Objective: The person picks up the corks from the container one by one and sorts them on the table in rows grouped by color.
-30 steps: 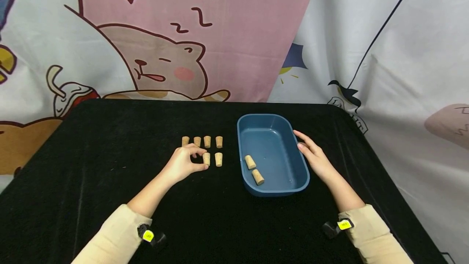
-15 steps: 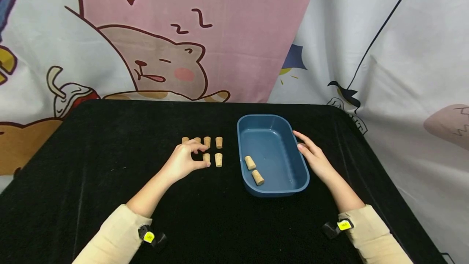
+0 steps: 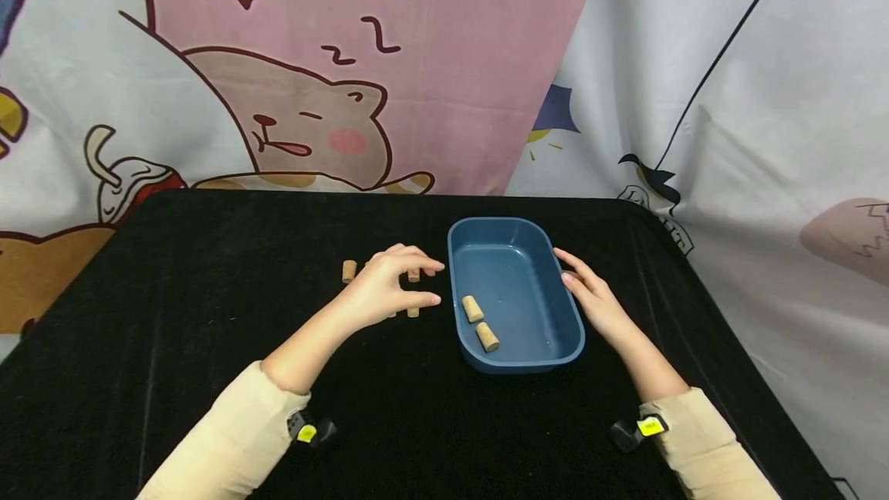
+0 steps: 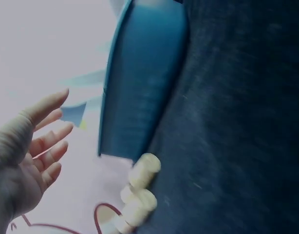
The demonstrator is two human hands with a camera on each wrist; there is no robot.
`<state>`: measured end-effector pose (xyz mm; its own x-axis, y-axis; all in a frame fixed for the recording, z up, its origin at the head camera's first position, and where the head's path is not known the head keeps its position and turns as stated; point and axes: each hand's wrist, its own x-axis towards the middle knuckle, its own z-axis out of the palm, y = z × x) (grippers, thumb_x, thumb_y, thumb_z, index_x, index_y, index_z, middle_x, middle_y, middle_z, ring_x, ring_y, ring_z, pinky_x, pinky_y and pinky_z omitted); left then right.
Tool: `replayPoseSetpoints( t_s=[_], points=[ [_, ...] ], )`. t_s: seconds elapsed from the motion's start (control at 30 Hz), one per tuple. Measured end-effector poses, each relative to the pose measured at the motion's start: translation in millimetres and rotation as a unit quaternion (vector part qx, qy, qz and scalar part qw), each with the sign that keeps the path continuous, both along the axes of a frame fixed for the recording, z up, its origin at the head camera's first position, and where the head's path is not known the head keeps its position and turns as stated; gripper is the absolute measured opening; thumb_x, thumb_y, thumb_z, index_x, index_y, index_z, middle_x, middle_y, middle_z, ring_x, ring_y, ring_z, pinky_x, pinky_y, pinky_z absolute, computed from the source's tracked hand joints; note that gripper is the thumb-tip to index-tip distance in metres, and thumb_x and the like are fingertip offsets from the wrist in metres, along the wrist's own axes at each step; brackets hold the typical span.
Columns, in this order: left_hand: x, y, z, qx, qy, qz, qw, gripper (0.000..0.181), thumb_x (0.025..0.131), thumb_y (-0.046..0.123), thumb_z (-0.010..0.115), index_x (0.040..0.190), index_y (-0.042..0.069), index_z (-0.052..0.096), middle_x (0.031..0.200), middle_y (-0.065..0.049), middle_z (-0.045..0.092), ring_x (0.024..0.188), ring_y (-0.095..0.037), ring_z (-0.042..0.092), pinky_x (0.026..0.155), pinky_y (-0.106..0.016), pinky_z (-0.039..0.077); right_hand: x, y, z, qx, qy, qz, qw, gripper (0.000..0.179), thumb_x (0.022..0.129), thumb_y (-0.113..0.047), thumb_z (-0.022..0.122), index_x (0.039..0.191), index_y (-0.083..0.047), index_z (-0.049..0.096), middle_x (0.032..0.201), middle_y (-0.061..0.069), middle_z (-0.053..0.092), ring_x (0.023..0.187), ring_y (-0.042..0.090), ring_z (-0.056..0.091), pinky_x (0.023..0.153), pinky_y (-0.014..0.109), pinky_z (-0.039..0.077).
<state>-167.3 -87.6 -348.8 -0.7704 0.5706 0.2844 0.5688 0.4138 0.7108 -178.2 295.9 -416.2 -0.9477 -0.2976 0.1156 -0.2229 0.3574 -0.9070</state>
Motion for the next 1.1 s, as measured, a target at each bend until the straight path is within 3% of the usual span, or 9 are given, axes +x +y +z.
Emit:
replayPoseSetpoints(
  t_s=[0.1,0.23,0.33,0.47,0.67,0.9,1.1],
  points=[
    [-5.4,11.9,9.5,-0.028,0.015,-0.031,0.999,0.038,0.081,0.024,0.078,0.116,0.015,0.068,0.107,0.003,0.062,0.098,-0.016,0.053,0.079,-0.039,0.047,0.0,0,0.1,-0.003,-0.003,0.001,1.0,0.051,0.105,-0.027,0.037,0.152,-0.011,0.024,0.134,0.029,0.045,0.103,0.007,0.058,0.082,0.03,0.05],
    [-17.0,25.9,18.3,-0.07,0.025,-0.099,0.9923,0.039,0.082,0.024,0.077,0.118,0.013,0.067,0.112,0.001,0.064,0.103,-0.017,0.053,0.087,-0.036,0.044,-0.4,0,0.5,-0.006,-0.003,0.0,1.0,0.051,0.105,-0.027,0.037,0.152,-0.012,0.024,0.133,0.03,0.046,0.102,0.008,0.059,0.081,0.03,0.05],
    [-26.3,34.2,23.2,-0.096,0.016,-0.148,0.9842,0.039,0.083,0.022,0.076,0.12,0.012,0.066,0.114,0.001,0.064,0.105,-0.017,0.053,0.091,-0.034,0.041,-0.5,0,0.4,-0.006,-0.004,0.001,1.0,0.051,0.105,-0.027,0.037,0.152,-0.011,0.024,0.133,0.03,0.046,0.102,0.008,0.059,0.081,0.03,0.05],
    [-38.0,45.6,26.8,-0.127,-0.008,-0.192,0.9732,0.039,0.084,0.018,0.075,0.122,0.012,0.065,0.114,0.002,0.063,0.108,-0.015,0.053,0.095,-0.033,0.038,-0.3,1,0.1,-0.009,-0.012,0.002,0.9999,0.051,0.105,-0.027,0.037,0.152,-0.012,0.023,0.133,0.03,0.045,0.102,0.008,0.059,0.081,0.031,0.05],
    [-52.2,65.0,23.2,-0.164,-0.083,-0.228,0.9562,0.041,0.084,0.011,0.074,0.124,0.009,0.063,0.119,-0.008,0.062,0.112,-0.023,0.054,0.094,-0.037,0.043,-0.4,0,0.2,-0.009,-0.007,0.001,0.9999,0.051,0.105,-0.027,0.037,0.152,-0.012,0.024,0.133,0.03,0.046,0.102,0.008,0.059,0.081,0.031,0.051],
    [-61.4,80.5,20.6,-0.225,-0.145,-0.247,0.9313,0.04,0.082,0.007,0.074,0.121,0.009,0.066,0.118,-0.003,0.063,0.111,-0.022,0.052,0.088,-0.027,0.042,-1.8,-1,-0.5,-0.014,-0.003,0.006,0.9999,0.05,0.105,-0.026,0.036,0.152,-0.011,0.024,0.132,0.03,0.046,0.101,0.008,0.059,0.08,0.03,0.051],
    [-67.3,90.3,19.9,-0.238,-0.158,-0.249,0.9254,0.035,0.081,-0.002,0.072,0.114,0.007,0.069,0.11,-0.005,0.065,0.108,-0.024,0.053,0.083,-0.025,0.044,-0.5,-1,0.1,-0.013,-0.008,0.003,0.9999,0.051,0.105,-0.027,0.037,0.152,-0.012,0.024,0.134,0.029,0.045,0.102,0.008,0.058,0.08,0.029,0.05]
  ],
)
